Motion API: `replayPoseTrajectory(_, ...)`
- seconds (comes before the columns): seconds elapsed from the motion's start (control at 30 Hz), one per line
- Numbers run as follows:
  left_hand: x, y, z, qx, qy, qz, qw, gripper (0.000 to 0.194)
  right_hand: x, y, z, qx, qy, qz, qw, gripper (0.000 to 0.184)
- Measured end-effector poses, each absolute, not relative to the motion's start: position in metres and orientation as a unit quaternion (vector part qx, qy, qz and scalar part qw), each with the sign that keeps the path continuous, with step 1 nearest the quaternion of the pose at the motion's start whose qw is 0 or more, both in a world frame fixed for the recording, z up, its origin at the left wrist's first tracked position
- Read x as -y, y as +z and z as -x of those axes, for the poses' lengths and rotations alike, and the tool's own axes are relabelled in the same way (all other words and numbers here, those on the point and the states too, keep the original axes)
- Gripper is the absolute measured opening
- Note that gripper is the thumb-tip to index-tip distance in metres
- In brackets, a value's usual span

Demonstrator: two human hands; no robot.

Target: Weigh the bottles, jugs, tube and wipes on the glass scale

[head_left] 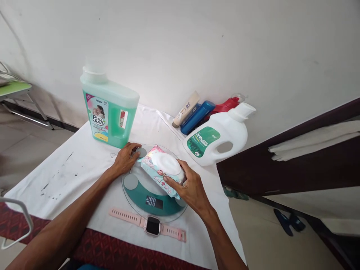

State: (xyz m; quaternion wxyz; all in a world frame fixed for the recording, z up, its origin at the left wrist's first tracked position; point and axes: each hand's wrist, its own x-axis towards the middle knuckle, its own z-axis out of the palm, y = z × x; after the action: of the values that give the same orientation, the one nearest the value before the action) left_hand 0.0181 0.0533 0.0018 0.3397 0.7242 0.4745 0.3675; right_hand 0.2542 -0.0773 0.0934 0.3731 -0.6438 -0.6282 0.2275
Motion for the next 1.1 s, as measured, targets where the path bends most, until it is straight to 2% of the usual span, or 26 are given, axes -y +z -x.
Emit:
replayPoseTrajectory(0.1, -0.053, 0.002, -0.017, -0.473, 0.366, -0.728, 0.336, 0.033, 0.085, 0.080, -0.270, 0.578, 0.274, 0.616, 0.459, 0.073)
replayPoseTrajectory(0.2, -0.053, 0.003, -0.016, -0.472, 0.364, -0.730, 0.335, 0.032, 0.090, 0.057, -0.290, 0.478, 0.213, 0.637, 0.566, 0.063)
replayPoseTrajectory(0.3, -0.053, 0.004, -0.017, -0.474, 0.361, -0.731, 0.333, 0.033, 0.091, 0.029, -0.306, 0.393, 0.139, 0.684, 0.599, 0.060)
replayPoseTrajectory(0.4, -0.053, 0.005, -0.017, -0.475, 0.359, -0.732, 0.332, 0.034, 0.090, 0.007, -0.316, 0.336, 0.168, 0.690, 0.619, 0.063)
replayPoseTrajectory(0.8, -0.054, 0.007, -0.018, -0.486, 0.347, -0.732, 0.328, 0.043, 0.094, 0.011, -0.318, 0.370, 0.195, 0.712, 0.563, 0.056)
replayPoseTrajectory(1.1, -0.054, 0.008, -0.019, -0.498, 0.338, -0.728, 0.328, 0.046, 0.093, 0.012, -0.317, 0.365, 0.199, 0.722, 0.553, 0.053)
